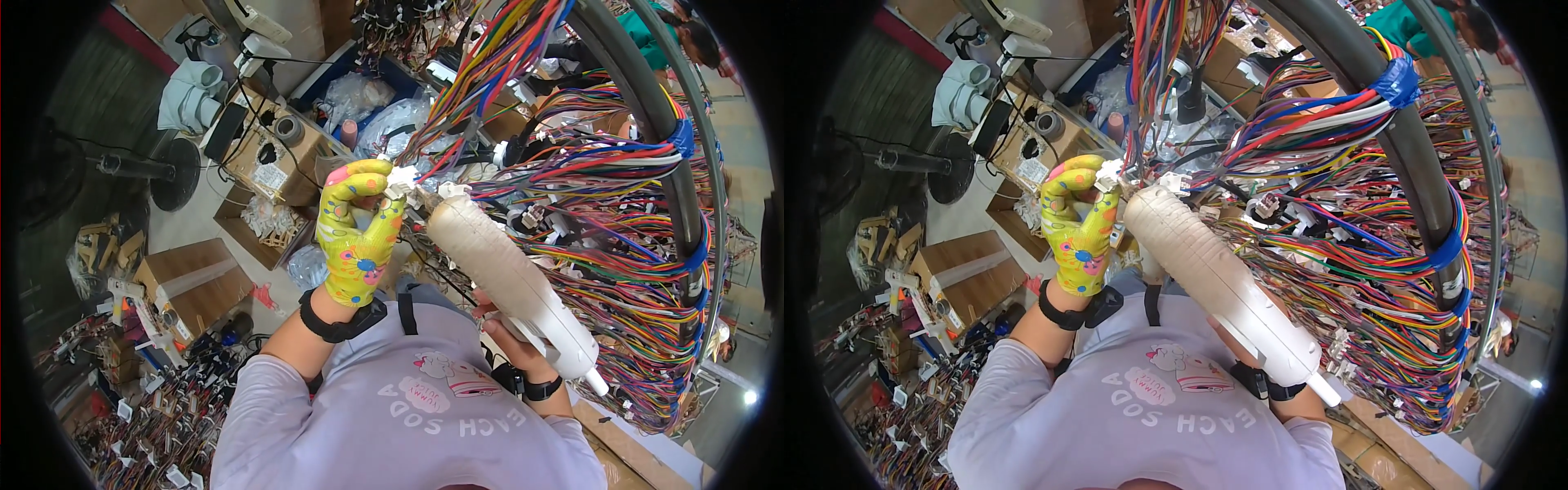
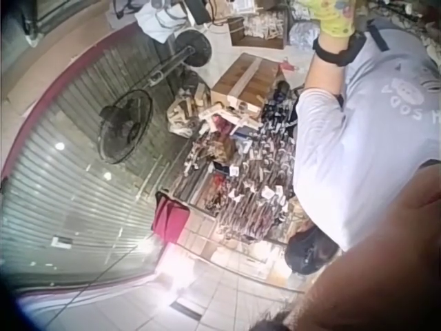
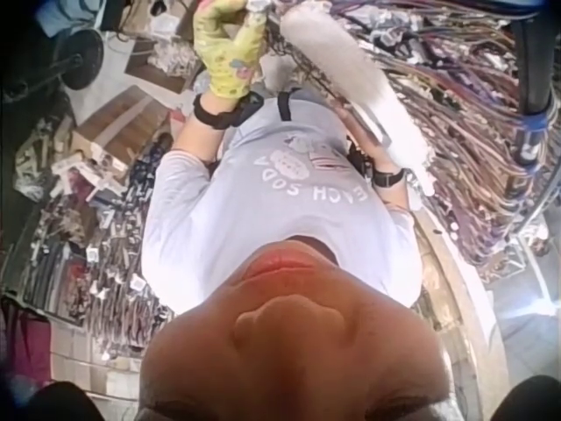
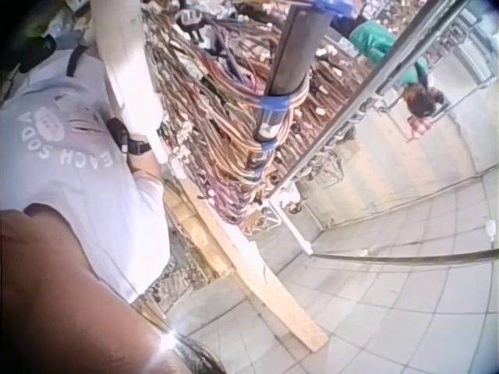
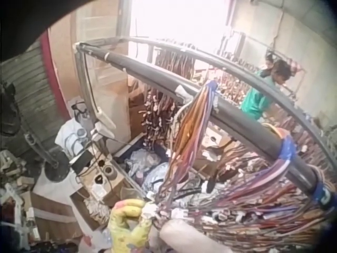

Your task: The person takes a glove from a plastic bag and puts it on, then picks up a glue gun and applies glue to the connectors of several wire harnesses hanging on a rack.

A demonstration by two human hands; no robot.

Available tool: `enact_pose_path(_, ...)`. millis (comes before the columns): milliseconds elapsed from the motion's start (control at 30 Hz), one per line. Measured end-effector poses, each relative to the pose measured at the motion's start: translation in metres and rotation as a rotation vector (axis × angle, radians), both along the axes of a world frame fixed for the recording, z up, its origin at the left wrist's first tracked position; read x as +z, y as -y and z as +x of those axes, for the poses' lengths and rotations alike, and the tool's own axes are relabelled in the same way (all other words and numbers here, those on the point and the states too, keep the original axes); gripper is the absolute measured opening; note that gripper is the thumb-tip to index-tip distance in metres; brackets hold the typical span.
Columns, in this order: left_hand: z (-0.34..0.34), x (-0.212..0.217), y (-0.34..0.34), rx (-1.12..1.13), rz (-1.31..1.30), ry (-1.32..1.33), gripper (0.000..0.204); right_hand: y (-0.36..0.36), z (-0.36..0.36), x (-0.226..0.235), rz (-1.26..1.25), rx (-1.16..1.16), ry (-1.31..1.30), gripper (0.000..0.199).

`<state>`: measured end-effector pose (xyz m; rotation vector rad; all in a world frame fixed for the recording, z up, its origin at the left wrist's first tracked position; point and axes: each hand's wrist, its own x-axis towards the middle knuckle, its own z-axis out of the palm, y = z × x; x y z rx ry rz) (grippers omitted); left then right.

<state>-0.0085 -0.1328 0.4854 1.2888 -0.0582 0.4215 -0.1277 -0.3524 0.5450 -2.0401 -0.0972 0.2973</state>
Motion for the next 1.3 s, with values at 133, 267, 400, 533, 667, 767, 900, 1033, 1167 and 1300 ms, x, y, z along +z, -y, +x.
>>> enact_pose_path(133,0.001,-0.003,0.001,-0.010,-0.054,-0.008,0.032,-0.008,0.002,0.006,0.178,-0.113,-0.141,0.043)
enact_pose_path(267,0.002,0.000,0.000,-0.020,-0.046,0.009,0.032,-0.007,0.003,0.009,0.113,-0.067,-0.123,0.043)
enact_pose_path(400,0.003,-0.002,0.002,-0.041,-0.074,0.017,0.031,-0.006,0.000,0.006,0.105,-0.107,-0.197,0.045)
enact_pose_path(533,0.005,-0.004,0.004,-0.214,-0.444,-0.170,0.034,0.001,0.001,0.005,0.079,-0.077,-0.081,0.044)
enact_pose_path(667,0.006,0.000,0.002,-0.431,-0.770,-0.330,0.040,-0.004,0.002,0.009,0.056,-0.096,-0.124,0.040)
enact_pose_path(767,0.004,0.001,0.002,-0.457,-0.802,-0.376,0.045,-0.008,0.002,0.011,0.149,-0.140,-0.177,0.039)
enact_pose_path(900,0.003,-0.002,0.001,-0.488,-0.847,-0.380,0.048,-0.006,0.001,0.008,0.140,-0.139,-0.181,0.040)
enact_pose_path(1033,0.002,-0.001,0.002,-0.497,-0.860,-0.382,0.050,-0.006,0.001,0.005,0.154,-0.133,-0.177,0.041)
enact_pose_path(1167,0.003,0.000,0.002,-0.500,-0.840,-0.395,0.053,0.000,0.000,0.000,0.103,-0.095,-0.138,0.043)
enact_pose_path(1300,0.001,-0.002,0.002,-0.482,-0.845,-0.397,0.054,0.000,0.003,0.003,0.051,-0.050,-0.112,0.044)
